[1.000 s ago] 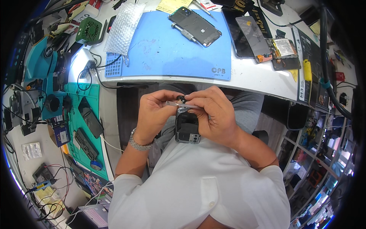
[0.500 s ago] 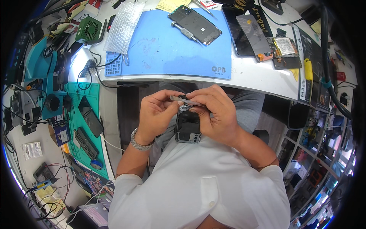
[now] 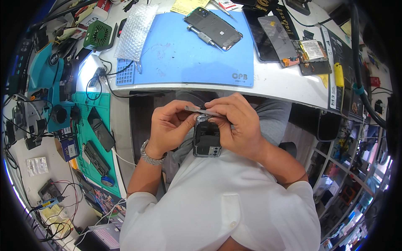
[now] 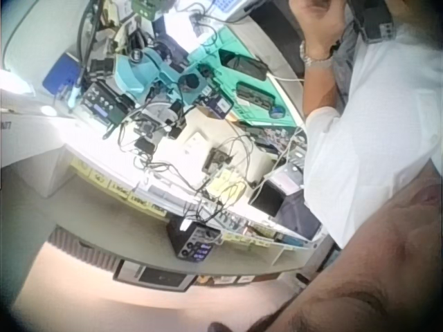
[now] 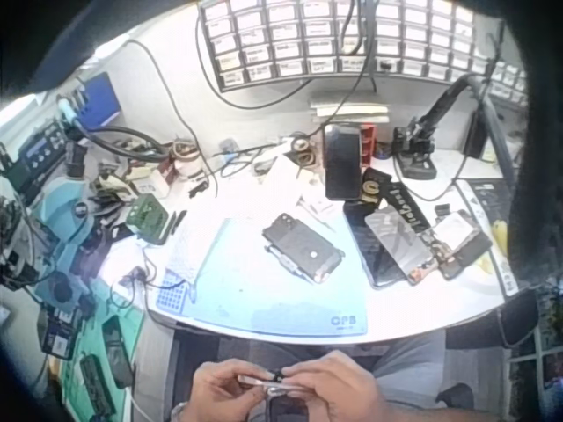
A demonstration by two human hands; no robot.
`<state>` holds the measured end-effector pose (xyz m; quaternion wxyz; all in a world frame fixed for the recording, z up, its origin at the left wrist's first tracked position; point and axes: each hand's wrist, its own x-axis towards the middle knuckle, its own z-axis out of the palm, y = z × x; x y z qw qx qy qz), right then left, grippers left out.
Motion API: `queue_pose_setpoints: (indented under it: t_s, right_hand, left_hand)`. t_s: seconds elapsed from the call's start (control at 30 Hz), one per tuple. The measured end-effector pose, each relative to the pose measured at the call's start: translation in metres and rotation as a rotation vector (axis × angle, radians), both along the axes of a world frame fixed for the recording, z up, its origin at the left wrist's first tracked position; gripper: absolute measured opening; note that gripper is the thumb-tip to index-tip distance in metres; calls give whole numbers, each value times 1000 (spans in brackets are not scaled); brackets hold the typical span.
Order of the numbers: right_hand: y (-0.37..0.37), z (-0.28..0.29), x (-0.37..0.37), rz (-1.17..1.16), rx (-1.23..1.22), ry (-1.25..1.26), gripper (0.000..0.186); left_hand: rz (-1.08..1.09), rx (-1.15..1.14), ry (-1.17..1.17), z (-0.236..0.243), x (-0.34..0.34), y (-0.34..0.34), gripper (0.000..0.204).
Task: The person disassembles a smartphone by removing the back cover and internal components using a screwdriver and a prying tool. They then retrieve a replacement back cover from a shelf and begin reassembling the device by aligning and securing the new cover.
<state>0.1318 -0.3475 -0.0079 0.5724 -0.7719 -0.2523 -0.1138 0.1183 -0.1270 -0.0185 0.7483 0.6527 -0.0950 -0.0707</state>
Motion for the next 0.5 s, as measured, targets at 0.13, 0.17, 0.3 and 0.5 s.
queue_pose_setpoints:
  t_s: [0.13,0.17,0.3,0.5]
  right_hand:
    - [1,0,0,18,19,-15,34]
    - [2,0,0,19,21,-23,34]
    - [3,2,0,23,34,-37,34]
    - [4,2,1,24,23,-11,33]
  left_hand:
    - [-14,48,-19,1,1,2,21]
    - [-6,60,-22,2,1,3,21]
    - [-13,57,-7,1,-1,7,21]
    - [20,26,50,2,-4,5,22]
